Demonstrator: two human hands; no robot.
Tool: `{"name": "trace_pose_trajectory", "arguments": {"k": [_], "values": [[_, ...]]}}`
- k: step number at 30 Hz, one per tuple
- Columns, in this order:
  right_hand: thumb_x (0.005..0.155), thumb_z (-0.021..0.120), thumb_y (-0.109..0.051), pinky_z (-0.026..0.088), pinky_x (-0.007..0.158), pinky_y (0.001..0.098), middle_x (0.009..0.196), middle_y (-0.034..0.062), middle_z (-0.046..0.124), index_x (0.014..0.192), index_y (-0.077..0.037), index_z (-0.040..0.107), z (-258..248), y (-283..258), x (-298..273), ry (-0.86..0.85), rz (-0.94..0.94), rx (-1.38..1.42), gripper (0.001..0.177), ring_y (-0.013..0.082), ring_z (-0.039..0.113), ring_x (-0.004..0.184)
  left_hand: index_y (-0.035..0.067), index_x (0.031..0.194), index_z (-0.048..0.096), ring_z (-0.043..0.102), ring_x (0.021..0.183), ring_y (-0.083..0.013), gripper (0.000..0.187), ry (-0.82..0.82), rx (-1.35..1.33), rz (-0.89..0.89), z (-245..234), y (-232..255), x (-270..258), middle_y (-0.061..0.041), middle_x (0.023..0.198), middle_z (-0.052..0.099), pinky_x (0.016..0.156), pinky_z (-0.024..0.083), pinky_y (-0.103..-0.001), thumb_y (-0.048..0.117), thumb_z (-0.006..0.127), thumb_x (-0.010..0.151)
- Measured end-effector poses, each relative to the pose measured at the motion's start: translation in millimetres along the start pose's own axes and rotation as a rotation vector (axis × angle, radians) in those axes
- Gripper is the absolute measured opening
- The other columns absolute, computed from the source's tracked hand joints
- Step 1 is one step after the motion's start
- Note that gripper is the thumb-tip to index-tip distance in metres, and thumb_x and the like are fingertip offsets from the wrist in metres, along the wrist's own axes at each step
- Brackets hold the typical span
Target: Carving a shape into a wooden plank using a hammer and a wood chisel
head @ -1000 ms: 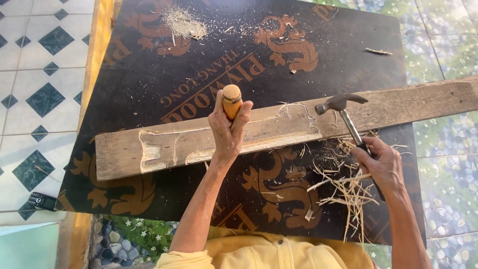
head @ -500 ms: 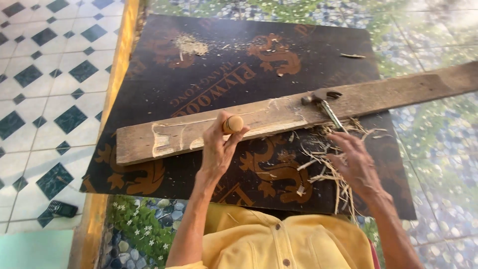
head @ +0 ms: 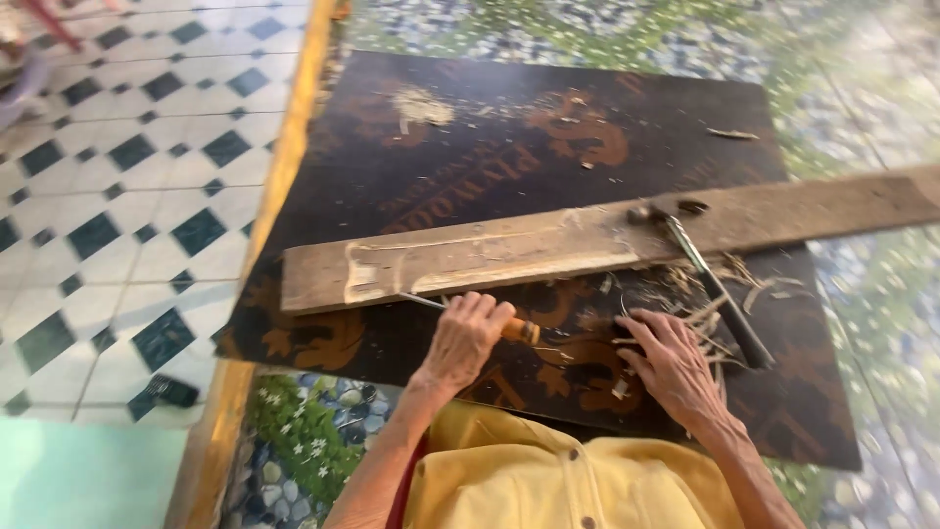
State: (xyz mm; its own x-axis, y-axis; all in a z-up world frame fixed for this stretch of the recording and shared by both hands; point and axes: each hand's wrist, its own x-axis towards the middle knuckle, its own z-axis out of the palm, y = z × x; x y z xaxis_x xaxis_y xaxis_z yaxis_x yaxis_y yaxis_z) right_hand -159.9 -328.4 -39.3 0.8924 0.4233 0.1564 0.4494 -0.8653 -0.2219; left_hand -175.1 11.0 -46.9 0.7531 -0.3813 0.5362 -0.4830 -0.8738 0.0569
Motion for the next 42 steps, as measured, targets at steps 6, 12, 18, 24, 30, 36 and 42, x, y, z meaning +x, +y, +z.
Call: {"name": "trace_pose_trajectory", "arguments": {"k": [6, 12, 18, 24, 30, 36, 42], "values": [[0.099, 0.057, -0.036, 0.042, 0.105, 0.0444, 0.14, 0.0057, 0.058, 0.141, -0.02, 0.06, 10, -9, -2, 0.207, -0.087, -0.051, 0.045, 0.0282, 0.054, 0.123, 0.011, 0.107, 0.063, 0.058, 0.084, -0.0243, 0.007, -0.014, 0.1, 0.019, 4, -2, -16, -0.008, 0.089, 0.06, 0.075, 0.051, -0.037, 0.011, 0.065, 0.1], [0.099, 0.054, -0.038, 0.043, 0.104, 0.0409, 0.142, 0.0029, 0.058, 0.143, -0.025, 0.059, 19, -5, -6, 0.218, -0.064, -0.088, 0.046, 0.0258, 0.055, 0.122, 0.01, 0.105, 0.062, 0.06, 0.086, -0.0244, 0.006, -0.029, 0.122, 0.011, 1, 0, -18, -0.009, 0.091, 0.061, 0.076, 0.052, -0.037, 0.012, 0.065, 0.101], [0.099, 0.053, -0.041, 0.043, 0.107, 0.0409, 0.142, 0.0026, 0.058, 0.144, -0.026, 0.058, 23, 1, -5, 0.215, -0.057, -0.091, 0.048, 0.0251, 0.054, 0.126, 0.01, 0.101, 0.061, 0.058, 0.082, -0.0232, 0.004, 0.009, 0.145, 0.019, 2, 0, -17, -0.008, 0.088, 0.059, 0.074, 0.05, -0.036, 0.009, 0.064, 0.1], [0.098, 0.052, -0.043, 0.045, 0.105, 0.0407, 0.144, -0.0006, 0.057, 0.144, -0.03, 0.058, 26, 2, -5, 0.184, -0.013, -0.086, 0.048, 0.0251, 0.055, 0.125, 0.009, 0.099, 0.058, 0.054, 0.079, -0.0235, 0.005, 0.016, 0.111, 0.014, -6, 3, -15, -0.009, 0.084, 0.056, 0.072, 0.046, -0.037, 0.006, 0.061, 0.1], [0.098, 0.049, -0.045, 0.043, 0.109, 0.043, 0.146, 0.0002, 0.055, 0.147, -0.031, 0.054, 24, 2, -6, 0.144, -0.005, -0.073, 0.051, 0.026, 0.052, 0.13, 0.009, 0.101, 0.061, 0.056, 0.082, -0.0253, 0.005, 0.034, 0.093, 0.009, -6, 3, -16, -0.01, 0.088, 0.059, 0.073, 0.047, -0.038, 0.011, 0.066, 0.099], [0.098, 0.049, -0.046, 0.042, 0.11, 0.0429, 0.147, -0.0022, 0.055, 0.147, -0.033, 0.054, 30, 6, -6, 0.161, -0.007, -0.076, 0.051, 0.0256, 0.052, 0.131, 0.009, 0.102, 0.06, 0.055, 0.081, -0.0252, 0.005, 0.028, 0.083, 0.003, -3, 2, -17, -0.01, 0.086, 0.058, 0.074, 0.047, -0.038, 0.009, 0.064, 0.1], [0.098, 0.046, -0.048, 0.042, 0.114, 0.0462, 0.151, -0.0019, 0.049, 0.149, -0.035, 0.048, 33, 12, -5, 0.042, 0.056, -0.081, 0.053, 0.027, 0.048, 0.136, 0.008, 0.098, 0.06, 0.054, 0.081, -0.0253, 0.004, 0.056, 0.084, 0.009, -10, 4, -15, -0.01, 0.085, 0.057, 0.073, 0.046, -0.038, 0.008, 0.062, 0.102]]}}
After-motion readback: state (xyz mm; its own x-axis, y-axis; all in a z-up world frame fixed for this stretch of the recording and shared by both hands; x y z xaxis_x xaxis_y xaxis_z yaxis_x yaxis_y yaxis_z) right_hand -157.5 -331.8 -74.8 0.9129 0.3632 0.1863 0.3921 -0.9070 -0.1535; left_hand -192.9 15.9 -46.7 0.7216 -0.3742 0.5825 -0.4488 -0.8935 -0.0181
